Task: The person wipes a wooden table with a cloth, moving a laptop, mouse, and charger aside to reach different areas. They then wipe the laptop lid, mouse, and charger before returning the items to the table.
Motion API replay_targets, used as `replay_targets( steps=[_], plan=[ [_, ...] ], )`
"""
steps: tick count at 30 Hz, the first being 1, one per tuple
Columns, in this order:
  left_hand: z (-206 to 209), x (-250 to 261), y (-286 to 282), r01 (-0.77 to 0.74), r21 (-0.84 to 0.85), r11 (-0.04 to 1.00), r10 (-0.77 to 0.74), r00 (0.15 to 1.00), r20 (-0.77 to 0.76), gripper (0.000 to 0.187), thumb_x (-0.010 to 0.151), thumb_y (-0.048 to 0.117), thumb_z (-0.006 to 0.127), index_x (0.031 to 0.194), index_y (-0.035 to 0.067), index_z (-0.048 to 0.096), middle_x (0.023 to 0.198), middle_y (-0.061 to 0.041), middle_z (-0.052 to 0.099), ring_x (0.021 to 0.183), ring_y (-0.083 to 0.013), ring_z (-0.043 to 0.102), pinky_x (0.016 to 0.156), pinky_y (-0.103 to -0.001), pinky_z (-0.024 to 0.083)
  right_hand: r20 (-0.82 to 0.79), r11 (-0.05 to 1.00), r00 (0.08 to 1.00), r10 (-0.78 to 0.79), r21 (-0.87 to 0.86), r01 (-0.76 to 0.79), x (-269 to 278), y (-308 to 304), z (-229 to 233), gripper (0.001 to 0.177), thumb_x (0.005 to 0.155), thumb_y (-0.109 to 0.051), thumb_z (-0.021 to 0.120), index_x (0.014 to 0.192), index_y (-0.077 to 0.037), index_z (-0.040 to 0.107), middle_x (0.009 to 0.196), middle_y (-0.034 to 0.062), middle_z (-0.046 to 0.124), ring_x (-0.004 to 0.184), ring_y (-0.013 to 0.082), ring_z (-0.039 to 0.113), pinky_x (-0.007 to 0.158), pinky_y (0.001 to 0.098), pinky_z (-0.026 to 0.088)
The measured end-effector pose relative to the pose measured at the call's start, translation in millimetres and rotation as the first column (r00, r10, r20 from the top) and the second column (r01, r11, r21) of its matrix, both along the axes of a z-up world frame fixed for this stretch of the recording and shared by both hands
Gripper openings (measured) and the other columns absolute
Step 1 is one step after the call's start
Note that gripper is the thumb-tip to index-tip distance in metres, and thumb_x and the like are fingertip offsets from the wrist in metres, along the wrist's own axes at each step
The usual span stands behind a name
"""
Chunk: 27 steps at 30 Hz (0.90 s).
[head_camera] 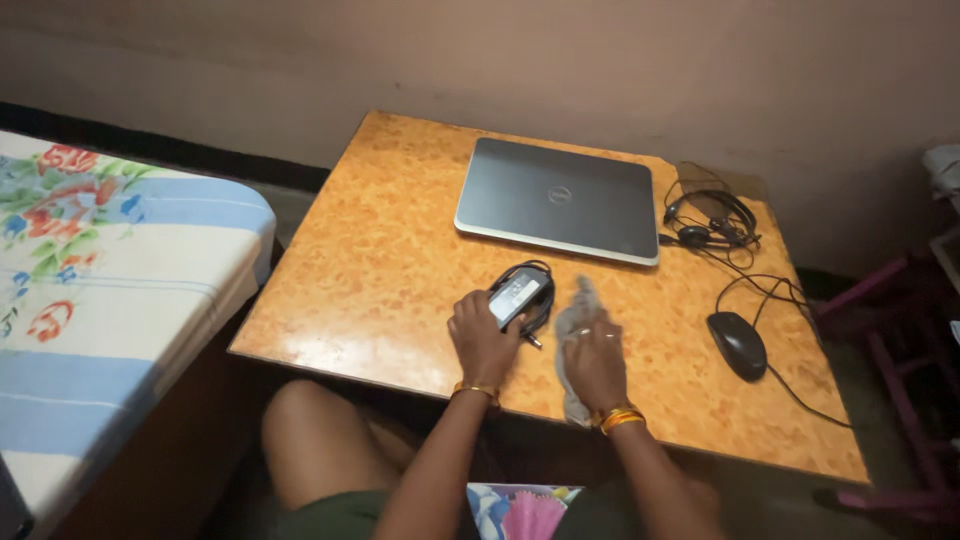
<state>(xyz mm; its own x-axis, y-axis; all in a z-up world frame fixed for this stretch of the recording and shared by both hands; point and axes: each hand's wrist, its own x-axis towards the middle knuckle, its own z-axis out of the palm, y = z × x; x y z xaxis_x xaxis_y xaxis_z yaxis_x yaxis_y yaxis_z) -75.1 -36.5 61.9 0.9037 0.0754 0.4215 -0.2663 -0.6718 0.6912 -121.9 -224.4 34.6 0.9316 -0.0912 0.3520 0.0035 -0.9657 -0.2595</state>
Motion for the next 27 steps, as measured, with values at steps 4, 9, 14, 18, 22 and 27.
replay_targets(
  steps=[4,9,14,18,22,27],
  plan=[
    [10,10,28,-0.123,0.073,0.990,0.126,0.992,-0.033,0.060,0.072,0.040,0.084,0.112,0.004,0.058,0.117,-0.013,0.057,0.117,-0.0342,0.050,0.099,-0.052,0.038,0.057,0.974,0.972,-0.227,0.015,0.227,26,25,1,0.053,0.090,-0.024,0.055,0.135,0.002,0.053,0.145,0.0300,0.048,0.139,0.0457,0.044,0.116,0.0564,0.034],
    [24,37,76,-0.246,0.184,0.952,0.260,0.964,-0.058,0.063,0.069,0.046,0.085,0.109,0.005,0.058,0.114,-0.013,0.057,0.113,-0.0338,0.050,0.095,-0.051,0.038,0.054,0.932,0.932,0.358,0.042,-0.360,45,66,6,0.064,0.091,-0.027,0.056,0.145,0.006,0.046,0.152,0.0358,0.038,0.140,0.0485,0.037,0.118,0.0578,0.026],
    [23,59,102,-0.296,0.196,0.935,0.311,0.949,-0.053,0.063,0.071,0.048,0.085,0.108,0.005,0.058,0.111,-0.012,0.057,0.113,-0.0329,0.051,0.097,-0.050,0.039,-0.021,0.992,0.994,0.103,-0.063,-0.105,96,86,11,0.064,0.091,-0.026,0.056,0.145,0.007,0.043,0.151,0.0312,0.038,0.141,0.0445,0.037,0.116,0.0590,0.024],
    [19,71,103,-0.366,0.191,0.911,0.373,0.928,-0.002,0.064,0.071,0.047,0.085,0.109,0.004,0.058,0.113,-0.013,0.058,0.113,-0.0333,0.052,0.096,-0.050,0.039,0.084,0.968,0.966,0.243,-0.085,-0.236,117,104,10,0.051,0.092,-0.020,0.055,0.134,0.009,0.054,0.154,0.0295,0.043,0.143,0.0426,0.041,0.120,0.0531,0.030],
    [13,74,106,-0.345,0.081,0.935,0.345,0.939,0.010,0.061,0.072,0.046,0.086,0.106,0.003,0.060,0.110,-0.012,0.061,0.111,-0.0334,0.053,0.097,-0.050,0.039,-0.013,0.941,0.941,0.339,-0.011,-0.339,117,108,11,0.045,0.087,-0.013,0.055,0.127,0.007,0.061,0.144,0.0249,0.050,0.134,0.0413,0.045,0.116,0.0496,0.035],
    [11,66,110,-0.239,0.015,0.971,0.240,0.965,-0.110,0.057,0.075,0.051,0.084,0.098,0.004,0.062,0.103,-0.011,0.063,0.106,-0.0309,0.056,0.102,-0.047,0.040,0.113,0.999,0.994,0.006,0.044,-0.011,115,103,7,0.026,0.089,-0.008,0.056,0.104,0.009,0.067,0.142,0.0252,0.054,0.131,0.0417,0.050,0.114,0.0473,0.040]
  ],
)
